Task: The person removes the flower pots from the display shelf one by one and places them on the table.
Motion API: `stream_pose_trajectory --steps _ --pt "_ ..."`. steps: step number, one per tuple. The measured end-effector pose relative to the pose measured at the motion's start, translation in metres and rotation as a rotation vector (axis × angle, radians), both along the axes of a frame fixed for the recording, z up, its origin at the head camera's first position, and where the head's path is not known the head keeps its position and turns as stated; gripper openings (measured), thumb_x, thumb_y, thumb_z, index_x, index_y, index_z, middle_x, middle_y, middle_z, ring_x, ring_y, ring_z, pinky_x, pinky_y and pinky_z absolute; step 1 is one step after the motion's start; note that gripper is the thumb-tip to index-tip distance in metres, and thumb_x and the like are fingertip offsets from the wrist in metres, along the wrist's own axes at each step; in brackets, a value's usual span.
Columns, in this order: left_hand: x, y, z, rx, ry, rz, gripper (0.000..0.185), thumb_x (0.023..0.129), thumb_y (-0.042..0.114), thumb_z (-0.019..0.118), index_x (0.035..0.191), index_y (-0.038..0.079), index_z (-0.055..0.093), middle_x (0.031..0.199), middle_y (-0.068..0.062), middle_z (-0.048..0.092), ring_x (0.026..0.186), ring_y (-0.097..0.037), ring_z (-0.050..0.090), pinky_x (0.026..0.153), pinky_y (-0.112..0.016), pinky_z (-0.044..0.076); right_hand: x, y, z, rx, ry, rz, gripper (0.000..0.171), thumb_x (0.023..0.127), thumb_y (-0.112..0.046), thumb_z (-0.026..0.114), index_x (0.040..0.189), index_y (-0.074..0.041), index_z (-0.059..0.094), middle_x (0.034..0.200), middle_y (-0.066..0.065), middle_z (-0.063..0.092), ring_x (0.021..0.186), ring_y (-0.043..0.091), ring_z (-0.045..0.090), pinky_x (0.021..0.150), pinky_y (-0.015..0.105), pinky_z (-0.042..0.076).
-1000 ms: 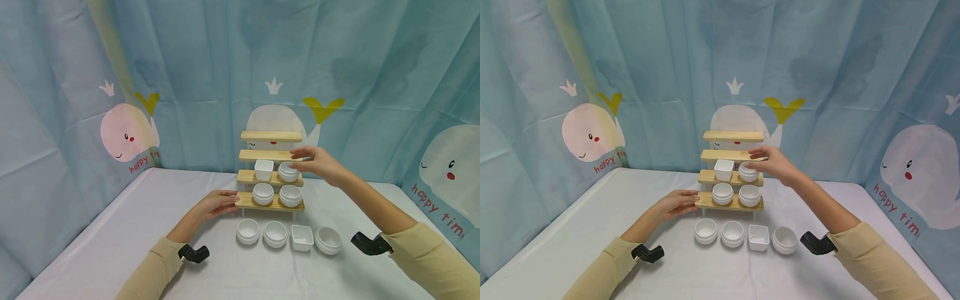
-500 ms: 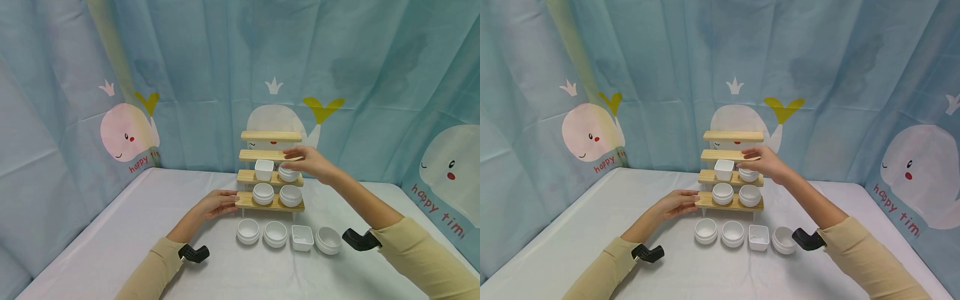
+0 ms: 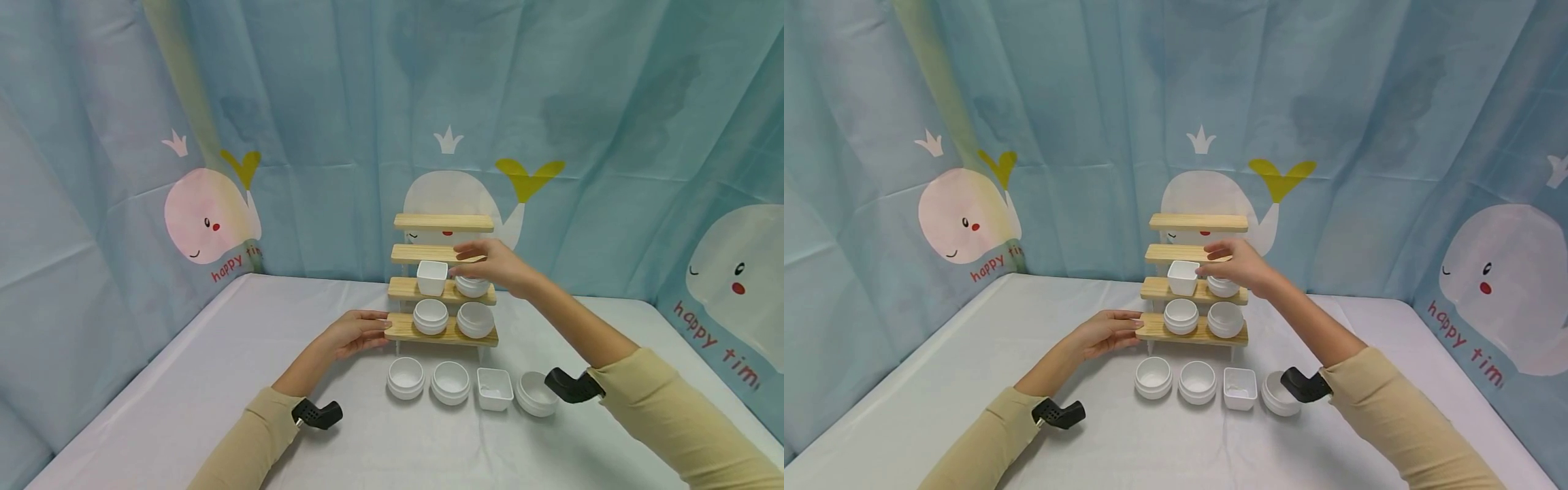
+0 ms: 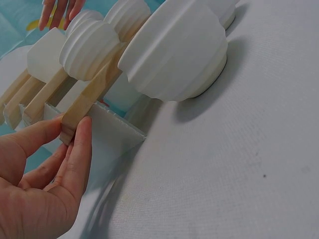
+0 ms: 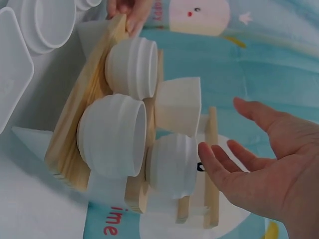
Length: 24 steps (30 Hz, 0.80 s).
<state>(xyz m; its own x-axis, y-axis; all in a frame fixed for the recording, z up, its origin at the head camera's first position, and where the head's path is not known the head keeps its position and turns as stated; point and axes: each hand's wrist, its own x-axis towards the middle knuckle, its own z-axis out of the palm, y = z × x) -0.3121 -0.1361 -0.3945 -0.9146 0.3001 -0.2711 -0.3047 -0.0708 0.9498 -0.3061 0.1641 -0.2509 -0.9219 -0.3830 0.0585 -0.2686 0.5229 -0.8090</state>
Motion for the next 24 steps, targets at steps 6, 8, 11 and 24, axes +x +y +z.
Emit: stream_pose_trajectory --steps 6,8,11,24 --pt "0.000 0.000 0.001 -0.001 -0.004 0.004 0.048 0.105 0.001 0.063 0.149 -0.011 0.049 0.108 -0.010 0.070 0.085 -0.011 0.074 0.078 -0.022 0.066 -0.006 -0.004 -0.003 0.004 0.004 -0.005 0.061 0.101 -0.012 0.072 0.153 0.009 0.046 0.153 0.031 0.048 0.139 0.045 0.051 0.113 0.052 0.053" --pt "0.001 0.000 0.001 -0.005 -0.005 0.006 0.048 0.104 0.002 0.064 0.149 -0.010 0.049 0.108 -0.010 0.070 0.085 -0.011 0.074 0.078 -0.022 0.066 -0.007 -0.005 -0.003 0.010 0.009 -0.006 0.062 0.101 -0.012 0.072 0.152 0.009 0.046 0.153 0.031 0.049 0.139 0.045 0.051 0.113 0.052 0.054" --pt "0.001 0.000 0.001 -0.008 -0.005 0.006 0.049 0.104 0.002 0.064 0.149 -0.010 0.049 0.109 -0.011 0.070 0.086 -0.012 0.074 0.078 -0.022 0.066 -0.008 -0.007 -0.002 0.034 0.025 -0.013 0.062 0.100 -0.014 0.073 0.152 0.009 0.047 0.152 0.030 0.050 0.140 0.044 0.050 0.113 0.051 0.054" --pt "0.001 0.000 0.001 -0.007 -0.002 0.005 0.050 0.104 0.002 0.064 0.150 -0.010 0.048 0.111 -0.012 0.069 0.086 -0.012 0.074 0.079 -0.023 0.066 -0.014 -0.018 -0.001 0.077 0.041 -0.027 0.063 0.098 -0.015 0.076 0.150 0.009 0.049 0.150 0.029 0.053 0.139 0.043 0.051 0.114 0.054 0.051"
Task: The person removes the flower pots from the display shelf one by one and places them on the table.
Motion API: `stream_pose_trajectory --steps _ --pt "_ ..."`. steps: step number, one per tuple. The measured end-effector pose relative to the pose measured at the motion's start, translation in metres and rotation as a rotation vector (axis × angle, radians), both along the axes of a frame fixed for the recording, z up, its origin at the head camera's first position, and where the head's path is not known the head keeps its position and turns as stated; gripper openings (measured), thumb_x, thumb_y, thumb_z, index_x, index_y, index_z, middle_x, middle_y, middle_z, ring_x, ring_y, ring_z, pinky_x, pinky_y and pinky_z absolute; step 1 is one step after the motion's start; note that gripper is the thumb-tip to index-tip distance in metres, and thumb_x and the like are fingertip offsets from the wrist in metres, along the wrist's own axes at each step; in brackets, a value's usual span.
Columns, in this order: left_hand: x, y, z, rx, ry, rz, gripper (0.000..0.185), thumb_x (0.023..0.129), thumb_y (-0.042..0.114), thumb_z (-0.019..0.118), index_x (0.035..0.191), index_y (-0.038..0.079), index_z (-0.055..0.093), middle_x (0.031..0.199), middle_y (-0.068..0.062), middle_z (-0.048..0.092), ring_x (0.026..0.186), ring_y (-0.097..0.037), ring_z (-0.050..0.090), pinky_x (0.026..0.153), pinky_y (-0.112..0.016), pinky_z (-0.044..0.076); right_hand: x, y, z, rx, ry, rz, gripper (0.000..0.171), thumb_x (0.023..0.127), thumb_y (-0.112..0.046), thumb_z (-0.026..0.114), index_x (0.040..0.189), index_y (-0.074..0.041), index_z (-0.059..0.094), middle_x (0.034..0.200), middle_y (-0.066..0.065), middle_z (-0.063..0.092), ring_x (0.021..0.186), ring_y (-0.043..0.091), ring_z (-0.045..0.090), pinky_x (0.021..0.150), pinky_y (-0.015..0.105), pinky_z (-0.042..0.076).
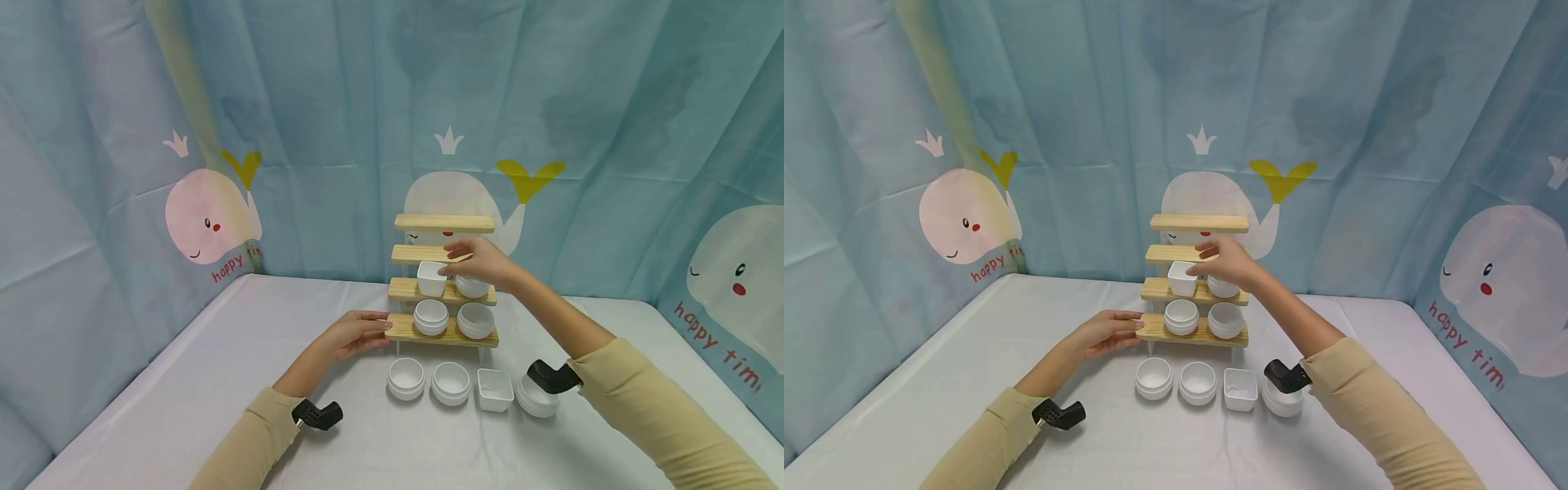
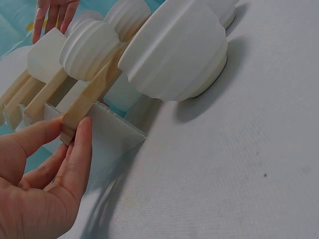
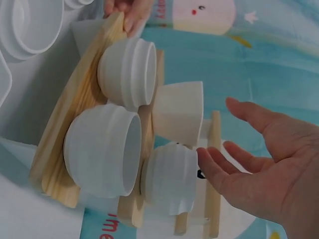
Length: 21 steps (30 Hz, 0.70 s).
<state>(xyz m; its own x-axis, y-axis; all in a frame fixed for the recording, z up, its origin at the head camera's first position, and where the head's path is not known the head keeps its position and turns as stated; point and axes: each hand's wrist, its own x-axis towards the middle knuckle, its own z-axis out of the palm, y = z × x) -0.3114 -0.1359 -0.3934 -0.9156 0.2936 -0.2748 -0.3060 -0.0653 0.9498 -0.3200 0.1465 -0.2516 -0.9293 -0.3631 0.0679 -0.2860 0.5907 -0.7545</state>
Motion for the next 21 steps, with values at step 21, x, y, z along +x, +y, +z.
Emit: stream_pose_trajectory --steps 21 --pt "-0.002 0.000 -0.003 0.007 0.015 -0.004 0.048 0.104 0.000 0.063 0.149 -0.012 0.048 0.109 -0.012 0.069 0.085 -0.013 0.074 0.078 -0.023 0.066 -0.006 -0.017 -0.001 0.047 0.000 0.034 0.067 0.091 -0.003 0.081 0.148 0.011 0.050 0.148 0.033 0.054 0.139 0.047 0.052 0.114 0.055 0.052"
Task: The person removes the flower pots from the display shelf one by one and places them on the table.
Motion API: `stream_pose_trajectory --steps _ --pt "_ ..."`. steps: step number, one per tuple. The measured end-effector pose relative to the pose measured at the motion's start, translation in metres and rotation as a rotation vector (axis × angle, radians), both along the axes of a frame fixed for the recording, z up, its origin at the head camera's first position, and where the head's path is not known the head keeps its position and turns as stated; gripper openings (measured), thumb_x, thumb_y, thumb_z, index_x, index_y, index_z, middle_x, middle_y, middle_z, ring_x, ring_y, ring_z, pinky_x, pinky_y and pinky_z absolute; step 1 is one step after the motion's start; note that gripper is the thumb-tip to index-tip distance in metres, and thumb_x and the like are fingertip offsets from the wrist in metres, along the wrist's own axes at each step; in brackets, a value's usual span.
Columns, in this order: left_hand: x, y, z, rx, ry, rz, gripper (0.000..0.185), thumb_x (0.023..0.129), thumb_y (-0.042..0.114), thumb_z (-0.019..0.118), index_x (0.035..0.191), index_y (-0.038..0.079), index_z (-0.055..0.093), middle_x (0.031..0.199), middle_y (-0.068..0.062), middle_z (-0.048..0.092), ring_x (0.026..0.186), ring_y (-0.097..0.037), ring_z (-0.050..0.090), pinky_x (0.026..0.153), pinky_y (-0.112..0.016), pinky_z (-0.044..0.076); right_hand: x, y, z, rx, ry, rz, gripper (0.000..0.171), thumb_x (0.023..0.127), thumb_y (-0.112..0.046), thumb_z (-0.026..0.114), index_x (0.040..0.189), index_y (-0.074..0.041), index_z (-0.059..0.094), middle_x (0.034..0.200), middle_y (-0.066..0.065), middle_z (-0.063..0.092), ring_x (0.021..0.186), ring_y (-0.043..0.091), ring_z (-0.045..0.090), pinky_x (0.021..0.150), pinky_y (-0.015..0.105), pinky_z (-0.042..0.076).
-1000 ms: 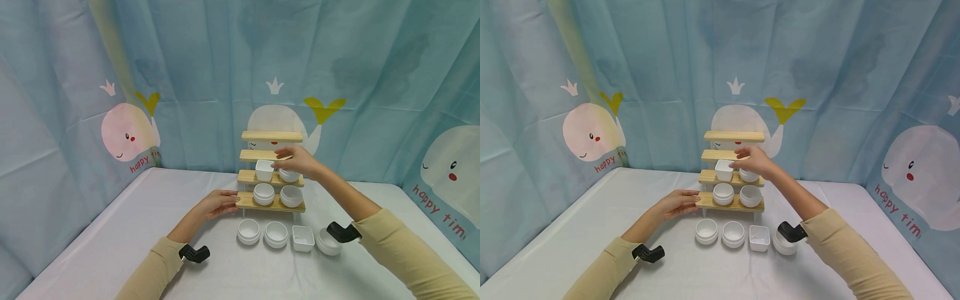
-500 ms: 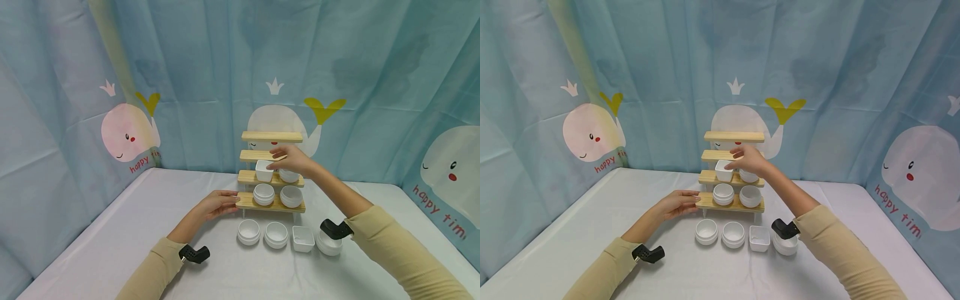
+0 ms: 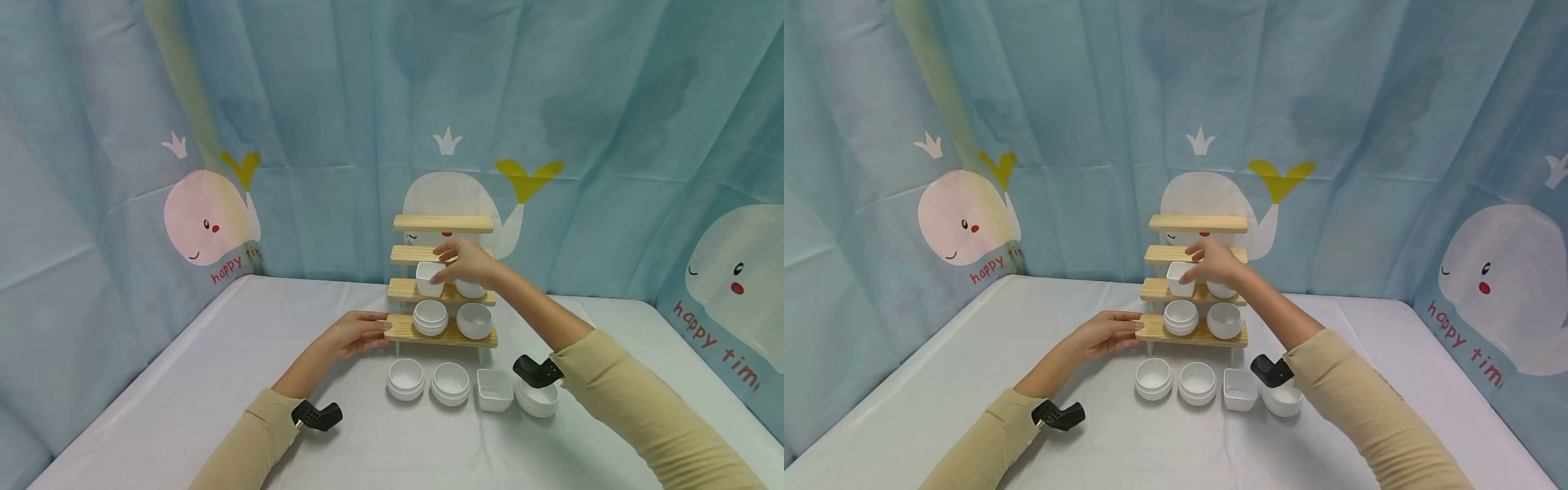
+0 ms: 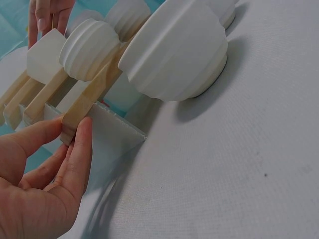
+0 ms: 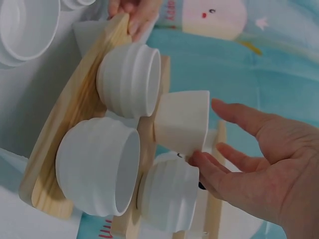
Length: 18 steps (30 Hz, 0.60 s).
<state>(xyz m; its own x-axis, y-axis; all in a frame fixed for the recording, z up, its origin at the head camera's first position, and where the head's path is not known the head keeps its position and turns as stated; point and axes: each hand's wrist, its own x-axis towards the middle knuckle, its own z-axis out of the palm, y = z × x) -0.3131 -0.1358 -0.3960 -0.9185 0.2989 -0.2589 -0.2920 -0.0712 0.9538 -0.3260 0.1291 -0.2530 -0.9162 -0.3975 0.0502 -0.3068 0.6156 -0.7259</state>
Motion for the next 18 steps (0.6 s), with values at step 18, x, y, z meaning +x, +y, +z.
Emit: stream_pose_trajectory --steps 18 --pt "-0.002 0.000 -0.001 0.006 -0.008 0.002 0.049 0.104 0.001 0.064 0.149 -0.011 0.049 0.107 -0.011 0.070 0.084 -0.012 0.074 0.078 -0.023 0.066 0.004 -0.018 -0.004 0.027 -0.025 -0.017 0.060 0.091 -0.007 0.082 0.143 0.010 0.057 0.149 0.027 0.054 0.140 0.042 0.050 0.118 0.050 0.049"
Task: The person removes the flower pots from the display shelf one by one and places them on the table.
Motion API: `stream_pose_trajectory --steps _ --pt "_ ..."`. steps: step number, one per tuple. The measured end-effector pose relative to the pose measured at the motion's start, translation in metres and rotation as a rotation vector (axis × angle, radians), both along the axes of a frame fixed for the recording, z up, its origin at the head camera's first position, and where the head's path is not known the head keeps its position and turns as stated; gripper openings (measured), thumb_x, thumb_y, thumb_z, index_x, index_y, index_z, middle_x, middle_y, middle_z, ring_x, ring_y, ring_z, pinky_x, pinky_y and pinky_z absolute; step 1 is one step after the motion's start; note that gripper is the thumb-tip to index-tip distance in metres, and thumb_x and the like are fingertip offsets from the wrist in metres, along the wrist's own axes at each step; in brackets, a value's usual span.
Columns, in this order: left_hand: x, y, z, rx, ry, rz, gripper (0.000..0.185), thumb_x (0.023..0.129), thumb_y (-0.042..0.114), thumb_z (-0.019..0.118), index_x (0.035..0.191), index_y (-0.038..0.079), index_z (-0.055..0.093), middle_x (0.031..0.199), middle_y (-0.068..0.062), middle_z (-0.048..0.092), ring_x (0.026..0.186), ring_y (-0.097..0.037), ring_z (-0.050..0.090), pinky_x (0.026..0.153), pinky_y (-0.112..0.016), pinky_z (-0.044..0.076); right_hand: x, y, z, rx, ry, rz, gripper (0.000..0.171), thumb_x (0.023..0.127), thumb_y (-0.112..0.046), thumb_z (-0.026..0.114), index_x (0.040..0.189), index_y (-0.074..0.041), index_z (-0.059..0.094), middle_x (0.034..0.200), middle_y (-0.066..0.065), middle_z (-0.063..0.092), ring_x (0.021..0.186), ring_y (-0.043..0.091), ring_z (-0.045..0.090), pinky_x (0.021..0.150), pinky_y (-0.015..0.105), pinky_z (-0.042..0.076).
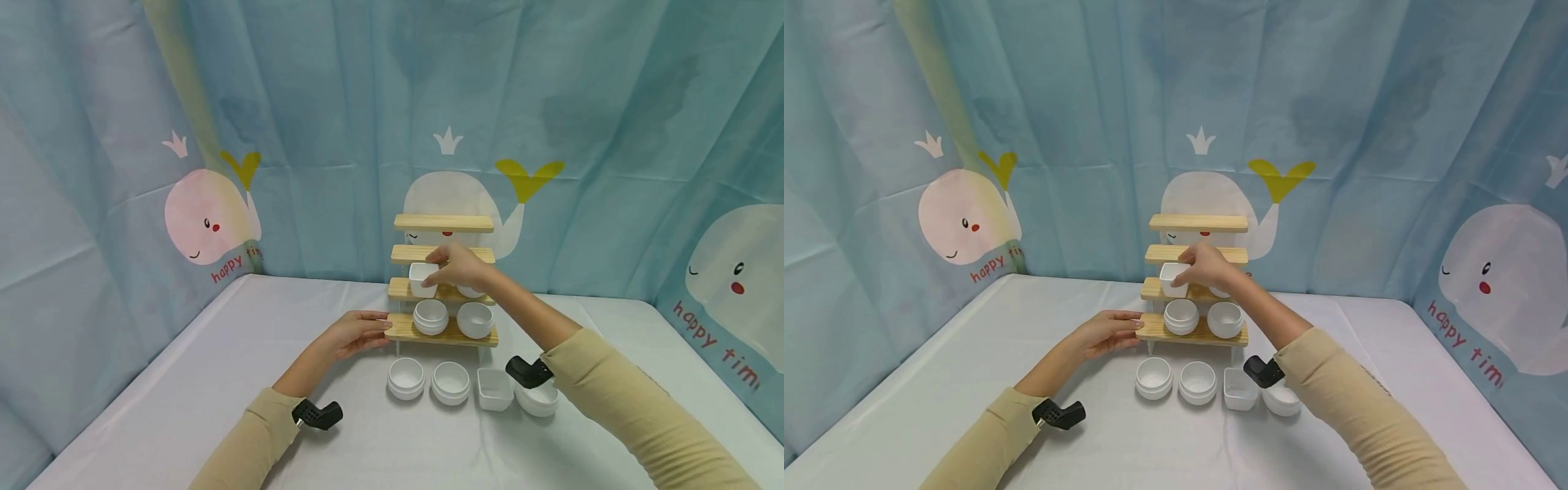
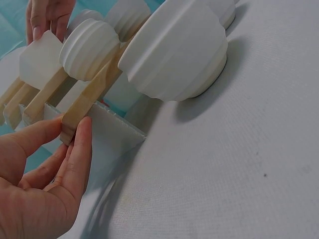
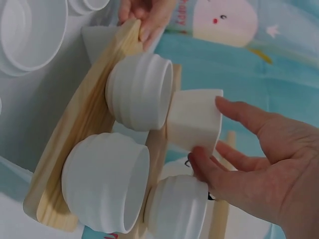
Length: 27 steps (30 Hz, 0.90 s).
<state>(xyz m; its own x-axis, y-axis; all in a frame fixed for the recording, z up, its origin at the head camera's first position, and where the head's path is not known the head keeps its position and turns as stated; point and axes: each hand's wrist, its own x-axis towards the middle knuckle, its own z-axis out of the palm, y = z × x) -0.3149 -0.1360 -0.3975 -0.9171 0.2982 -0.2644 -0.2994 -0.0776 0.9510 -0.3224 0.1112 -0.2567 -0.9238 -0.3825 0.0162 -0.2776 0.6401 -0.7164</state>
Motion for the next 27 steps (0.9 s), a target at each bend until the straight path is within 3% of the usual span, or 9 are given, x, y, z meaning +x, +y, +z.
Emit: stream_pose_trajectory --steps 17,27 --pt "0.0018 0.0004 0.0025 0.010 -0.007 0.000 0.048 0.104 0.000 0.064 0.148 -0.011 0.049 0.105 -0.011 0.071 0.084 -0.013 0.074 0.078 -0.024 0.066 -0.0003 -0.0046 -0.0063 -0.034 -0.069 -0.027 0.065 0.095 -0.011 0.079 0.150 0.009 0.050 0.155 0.026 0.049 0.144 0.040 0.046 0.122 0.048 0.045" --pt "0.0027 0.0007 0.0038 0.008 -0.016 0.007 0.048 0.104 0.000 0.064 0.148 -0.011 0.049 0.105 -0.010 0.071 0.083 -0.013 0.074 0.076 -0.023 0.066 -0.0032 -0.0038 -0.0084 -0.021 -0.042 -0.040 0.065 0.095 -0.014 0.079 0.149 0.008 0.052 0.150 0.026 0.053 0.139 0.039 0.050 0.119 0.048 0.047"
